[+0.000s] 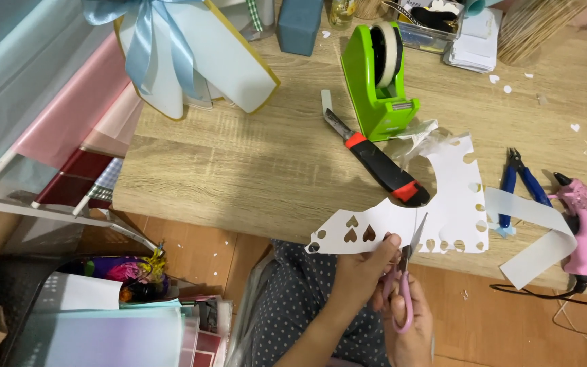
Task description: The person rolls sheets of light blue and white paper into cylindrical shapes and places them into a container. They then use scissors to cut heart shapes out of a white paper sheet with pre-cut holes.
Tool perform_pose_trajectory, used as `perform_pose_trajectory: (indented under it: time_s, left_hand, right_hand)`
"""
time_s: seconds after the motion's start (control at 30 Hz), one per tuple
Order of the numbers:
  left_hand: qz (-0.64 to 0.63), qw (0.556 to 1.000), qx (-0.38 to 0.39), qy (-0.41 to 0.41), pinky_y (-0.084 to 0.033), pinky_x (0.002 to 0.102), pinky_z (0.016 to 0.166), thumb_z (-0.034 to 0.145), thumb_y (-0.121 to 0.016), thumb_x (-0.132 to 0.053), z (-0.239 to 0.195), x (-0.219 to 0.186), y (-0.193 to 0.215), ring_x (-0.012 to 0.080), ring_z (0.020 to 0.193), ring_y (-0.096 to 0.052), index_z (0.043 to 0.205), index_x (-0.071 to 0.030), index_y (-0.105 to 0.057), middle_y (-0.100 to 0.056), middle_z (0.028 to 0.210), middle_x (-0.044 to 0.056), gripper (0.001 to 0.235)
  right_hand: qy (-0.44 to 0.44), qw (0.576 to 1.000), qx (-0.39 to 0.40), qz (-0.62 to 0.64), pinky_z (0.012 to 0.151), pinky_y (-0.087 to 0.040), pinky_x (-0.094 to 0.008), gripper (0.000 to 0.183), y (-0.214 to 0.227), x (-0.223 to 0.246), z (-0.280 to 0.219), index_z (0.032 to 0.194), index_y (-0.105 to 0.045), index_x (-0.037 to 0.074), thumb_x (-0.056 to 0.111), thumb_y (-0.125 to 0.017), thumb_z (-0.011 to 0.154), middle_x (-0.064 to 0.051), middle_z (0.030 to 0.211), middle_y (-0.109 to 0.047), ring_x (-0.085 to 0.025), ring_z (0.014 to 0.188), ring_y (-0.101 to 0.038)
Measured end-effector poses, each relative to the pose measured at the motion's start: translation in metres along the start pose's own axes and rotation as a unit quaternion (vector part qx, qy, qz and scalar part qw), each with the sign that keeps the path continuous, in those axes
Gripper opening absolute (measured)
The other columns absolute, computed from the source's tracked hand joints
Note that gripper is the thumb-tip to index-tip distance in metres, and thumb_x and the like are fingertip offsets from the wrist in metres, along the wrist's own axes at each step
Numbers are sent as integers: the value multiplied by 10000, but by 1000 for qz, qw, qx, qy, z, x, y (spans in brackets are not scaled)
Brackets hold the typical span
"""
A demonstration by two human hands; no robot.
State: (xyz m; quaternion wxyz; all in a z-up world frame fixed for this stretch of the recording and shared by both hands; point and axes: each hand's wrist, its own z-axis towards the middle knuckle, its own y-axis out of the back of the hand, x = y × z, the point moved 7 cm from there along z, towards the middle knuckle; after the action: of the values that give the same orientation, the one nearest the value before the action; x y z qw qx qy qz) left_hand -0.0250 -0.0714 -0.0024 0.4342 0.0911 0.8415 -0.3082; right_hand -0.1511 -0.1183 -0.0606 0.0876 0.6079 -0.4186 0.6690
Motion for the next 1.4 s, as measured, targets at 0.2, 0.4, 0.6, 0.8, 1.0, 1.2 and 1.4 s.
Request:
perform_pose_trajectory:
  time_s: [0.2, 0.4, 0.6, 0.8, 1.0, 1.2, 1.4]
  left_hand:
    - [-23, 998, 1, -66, -553, 220, 648, 960, -714, -140, 6, -8, 8, 52, 757, -606, 862, -146, -602, -615, 798, -58, 149]
    - [25, 993, 5, -115, -423, 214, 648, 977, -690, -202, 4, -28, 11, 13, 708, -505, 898, -163, -606, -565, 782, -108, 122]
    - [116, 974, 3, -193, -399, 234, 642, 1033, -584, -346, 8, -44, 21, 37, 683, -482, 860, -118, -635, -570, 751, -86, 290]
    - [140, 969, -12, -202, -265, 256, 546, 1061, -530, -380, 14, -54, 28, 28, 563, -327, 627, -211, -326, -318, 581, -114, 508]
    - [169, 970, 8, -174, -360, 254, 607, 1044, -537, -405, 20, -64, 27, 38, 628, -475, 692, -189, -489, -487, 628, -97, 416]
    - [198, 964, 78, -160, -323, 248, 693, 1028, -524, -404, 26, -81, 19, 49, 719, -416, 726, -191, -400, -403, 738, -108, 389]
    - [348, 928, 103, -83, -238, 326, 569, 962, -557, -466, 31, -95, 9, 80, 595, -316, 662, -185, -251, -280, 622, -75, 513]
  right_hand:
    - [-1, 999, -12, -39, 671, -377, -264, 593, 10, 3, 1, 1312, -584, -83, 342, -719, 921, -49, 900, -502, -178, 697, -494]
    - [-3, 998, 8, -59, 631, -350, -265, 655, 19, 5, 1, 1338, -582, -130, 316, -746, 887, -85, 956, -589, -170, 668, -468]
    - [-68, 997, -3, -41, 718, -459, -329, 636, 40, -7, -4, 1348, -620, -91, 252, -760, 831, -214, 1335, -686, -170, 612, -498]
    - [-122, 991, 51, 25, 615, -415, -233, 621, 31, -4, -3, 1320, -631, -127, 226, -799, 837, -227, 1316, -678, -128, 605, -470]
    - [-127, 987, 97, -21, 542, -324, -205, 666, 15, 7, -3, 1292, -660, -161, 327, -800, 861, -45, 790, -522, -125, 609, -465]
    - [-141, 980, 125, -61, 547, -229, -222, 564, 10, 7, 0, 1253, -686, -176, 225, -760, 864, 21, 608, -430, -133, 556, -409]
    - [-138, 976, 151, -73, 550, -284, -223, 650, 7, 9, 7, 1281, -659, -181, 270, -809, 838, -113, 855, -661, -135, 605, -448]
